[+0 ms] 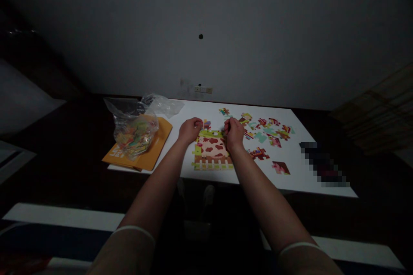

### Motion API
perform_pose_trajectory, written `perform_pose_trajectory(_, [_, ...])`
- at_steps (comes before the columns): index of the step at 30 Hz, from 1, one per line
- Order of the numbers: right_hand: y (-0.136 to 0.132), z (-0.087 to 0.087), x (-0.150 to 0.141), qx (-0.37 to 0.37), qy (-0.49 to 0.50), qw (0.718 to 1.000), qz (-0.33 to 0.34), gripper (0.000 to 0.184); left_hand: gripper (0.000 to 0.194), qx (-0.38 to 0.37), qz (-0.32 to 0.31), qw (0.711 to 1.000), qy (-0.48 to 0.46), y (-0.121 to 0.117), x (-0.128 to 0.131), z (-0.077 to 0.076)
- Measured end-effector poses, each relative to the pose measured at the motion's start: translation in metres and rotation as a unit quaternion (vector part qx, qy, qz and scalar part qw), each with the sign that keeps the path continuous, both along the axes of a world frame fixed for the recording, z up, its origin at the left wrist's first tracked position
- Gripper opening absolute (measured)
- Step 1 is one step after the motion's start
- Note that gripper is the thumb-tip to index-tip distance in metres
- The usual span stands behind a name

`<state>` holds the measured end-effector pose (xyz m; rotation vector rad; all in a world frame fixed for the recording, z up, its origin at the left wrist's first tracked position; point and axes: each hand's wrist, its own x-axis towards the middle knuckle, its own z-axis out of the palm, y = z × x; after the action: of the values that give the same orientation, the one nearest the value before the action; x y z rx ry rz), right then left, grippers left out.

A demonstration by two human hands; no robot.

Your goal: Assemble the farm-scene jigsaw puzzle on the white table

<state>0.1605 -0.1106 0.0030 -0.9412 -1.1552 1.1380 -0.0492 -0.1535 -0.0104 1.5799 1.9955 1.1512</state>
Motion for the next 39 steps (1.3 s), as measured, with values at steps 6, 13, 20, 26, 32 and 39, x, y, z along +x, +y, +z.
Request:
perform_pose_trajectory(6, [-0.002,0.001,0.003,-0.002,-0.012,1.000,-0.013,0.049,0.021,0.015,0.001,1.000,-0.008,0.000,0.001,-0.002])
perform_pose_trajectory(13, [-0.002,-0.001,0.005,-0.005,-0.015,1.000,-0.018,0.049,0.028,0.050,0.043,0.995,-0.072,0.005,-0.010,-0.007])
perform_pose_trajectory(20, [-0.002,-0.002,0.006,-0.020,0.031,0.999,-0.021,0.039,0.031,0.079,0.089,0.986,-0.120,0.006,-0.022,-0.010])
perform_pose_trajectory(26, [0.003,0.002,0.011,-0.022,0.078,0.991,-0.108,0.038,0.025,0.063,0.075,0.989,-0.113,0.003,-0.017,-0.007])
perform_pose_trajectory(32, [0.011,0.004,0.019,-0.053,0.170,0.966,-0.186,0.034,0.024,0.045,0.056,0.993,-0.097,0.001,-0.014,-0.004])
perform_pose_trajectory(39, [0.013,0.007,0.021,-0.075,0.170,0.953,-0.239,0.035,0.023,0.026,0.019,0.996,-0.086,-0.001,-0.008,-0.001])
